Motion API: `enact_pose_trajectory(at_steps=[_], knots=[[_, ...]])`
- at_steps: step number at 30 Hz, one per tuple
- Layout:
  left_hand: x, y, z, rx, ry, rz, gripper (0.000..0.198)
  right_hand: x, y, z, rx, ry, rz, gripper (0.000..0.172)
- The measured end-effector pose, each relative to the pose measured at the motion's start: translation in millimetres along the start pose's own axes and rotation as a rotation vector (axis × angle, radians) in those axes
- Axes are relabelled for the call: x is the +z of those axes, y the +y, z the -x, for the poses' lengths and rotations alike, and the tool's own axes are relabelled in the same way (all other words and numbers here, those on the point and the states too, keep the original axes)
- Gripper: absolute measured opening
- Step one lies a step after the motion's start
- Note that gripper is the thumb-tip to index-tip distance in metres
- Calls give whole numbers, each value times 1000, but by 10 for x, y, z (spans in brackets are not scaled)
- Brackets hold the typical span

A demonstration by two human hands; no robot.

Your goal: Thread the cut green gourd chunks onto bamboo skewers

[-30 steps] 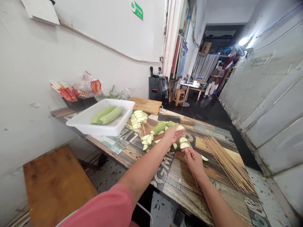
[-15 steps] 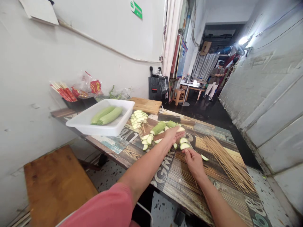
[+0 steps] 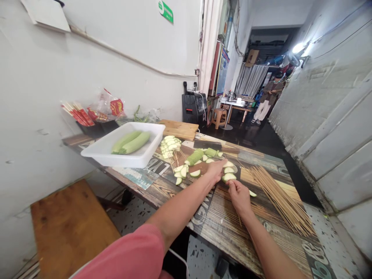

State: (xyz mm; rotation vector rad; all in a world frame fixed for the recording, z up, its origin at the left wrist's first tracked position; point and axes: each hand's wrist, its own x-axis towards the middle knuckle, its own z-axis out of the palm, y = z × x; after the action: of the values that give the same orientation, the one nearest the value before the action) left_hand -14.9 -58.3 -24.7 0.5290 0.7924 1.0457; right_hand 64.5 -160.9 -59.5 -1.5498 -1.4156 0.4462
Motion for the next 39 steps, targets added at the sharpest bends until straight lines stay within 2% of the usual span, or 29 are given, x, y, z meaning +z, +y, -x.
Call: enact_pose_trajectory(at_steps=[4,7,9,11,14,15,17,20,26,33,39], knots=[[39,-56,5,5,4,-30,11,4,21,-27,-9,28,53,40],[25,-24,-6,-3,-10,-80,14,-21,31,-42,-27,41,61,40],[-25,53,-24,91,10,-192,19,-55,40,-57,-27,79,57,39],[-109,160,-46,303,84,-423,22,-90,57,-75,-2,138,45,39],[-252,318,-60,605,237,-963,24,-117,98,-102,61,203,19,39],[-289,357,-56,640,263,-1148,24,-117,113,-109,77,215,13,39],[-336,406,-42,617,287,-1471,22,-108,141,-118,93,231,2,38],[-370,423,-32,537,305,-1767,24,-94,161,-121,98,240,-10,39],[-501,340,-139,577,196,-1861,32,-94,138,-109,123,224,-23,37],[-504,274,-188,563,179,-1847,32,-80,152,-104,58,214,-31,37],[-454,285,-133,581,226,-1892,36,-76,119,-92,22,230,-20,37]])
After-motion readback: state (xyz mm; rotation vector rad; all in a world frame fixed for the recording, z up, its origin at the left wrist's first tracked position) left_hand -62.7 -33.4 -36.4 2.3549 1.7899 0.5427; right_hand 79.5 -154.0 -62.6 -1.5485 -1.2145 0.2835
